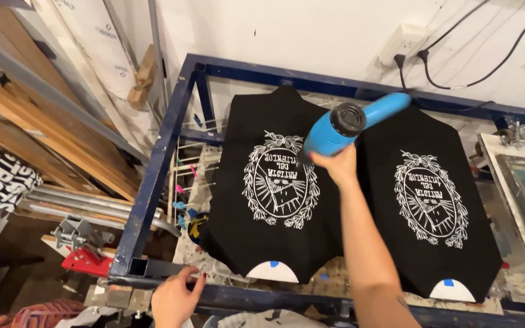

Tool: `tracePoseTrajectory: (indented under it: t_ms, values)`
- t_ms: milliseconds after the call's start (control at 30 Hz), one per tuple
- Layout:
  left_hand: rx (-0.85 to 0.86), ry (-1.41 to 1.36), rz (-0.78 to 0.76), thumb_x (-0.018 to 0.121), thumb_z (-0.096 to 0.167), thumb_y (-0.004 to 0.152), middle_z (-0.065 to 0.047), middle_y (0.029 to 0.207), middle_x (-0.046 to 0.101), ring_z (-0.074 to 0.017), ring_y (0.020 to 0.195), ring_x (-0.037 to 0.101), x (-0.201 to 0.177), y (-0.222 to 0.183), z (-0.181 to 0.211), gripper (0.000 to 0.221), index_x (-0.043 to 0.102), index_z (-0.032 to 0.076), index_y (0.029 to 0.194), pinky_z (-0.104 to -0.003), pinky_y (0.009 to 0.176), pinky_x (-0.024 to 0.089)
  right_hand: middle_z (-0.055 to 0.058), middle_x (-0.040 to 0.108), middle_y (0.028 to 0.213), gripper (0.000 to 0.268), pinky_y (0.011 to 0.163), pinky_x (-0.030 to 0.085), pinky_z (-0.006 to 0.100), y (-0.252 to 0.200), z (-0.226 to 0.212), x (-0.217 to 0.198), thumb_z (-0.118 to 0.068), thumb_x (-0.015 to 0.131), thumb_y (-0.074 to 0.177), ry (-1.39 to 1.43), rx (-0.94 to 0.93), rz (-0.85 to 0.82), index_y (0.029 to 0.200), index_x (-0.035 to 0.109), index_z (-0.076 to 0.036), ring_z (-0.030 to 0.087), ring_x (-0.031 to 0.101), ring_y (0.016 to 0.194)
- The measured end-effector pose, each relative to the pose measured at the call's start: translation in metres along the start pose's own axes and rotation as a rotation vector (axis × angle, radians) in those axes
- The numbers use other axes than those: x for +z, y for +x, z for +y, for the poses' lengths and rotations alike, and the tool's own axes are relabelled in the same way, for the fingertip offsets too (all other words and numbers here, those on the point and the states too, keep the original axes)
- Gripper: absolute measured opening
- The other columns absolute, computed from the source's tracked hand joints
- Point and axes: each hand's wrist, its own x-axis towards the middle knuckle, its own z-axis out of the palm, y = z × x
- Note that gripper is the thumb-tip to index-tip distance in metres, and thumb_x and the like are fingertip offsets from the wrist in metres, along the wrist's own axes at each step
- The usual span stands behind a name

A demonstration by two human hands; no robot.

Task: Drying ink on t-shirts with a heat gun and then performing screen printing using a squeegee.

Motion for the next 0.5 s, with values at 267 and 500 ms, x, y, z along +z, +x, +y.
tracePoseTrajectory:
  t_ms: [267,500]
  values:
    - [-0.013,-0.012,-0.006,0.049,0.068,0.094,0.020,0.095,0.080,-0.0092,0.086,0.074,0.007,0.010,-0.004,0.039,0.068,0.044,0.117,-0.028,0.069,0.059,0.016,0.071,0.127,0.089,0.100,0.057,0.045,0.002,-0.017,0.033,-0.025,0.098,0.052,-0.060,0.110,-0.207,0.130,0.059,-0.004,0.030,0.068,0.117]
    - [-0.015,-0.017,-0.028,0.049,0.068,0.093,0.018,0.100,0.080,-0.0102,0.092,0.074,0.015,0.013,-0.008,0.040,0.067,0.043,0.120,-0.030,0.074,0.060,0.015,0.074,0.122,0.085,0.095,0.059,0.042,0.004,-0.025,0.057,-0.027,0.098,0.053,-0.054,0.124,-0.264,0.126,0.062,-0.003,0.028,0.070,0.113]
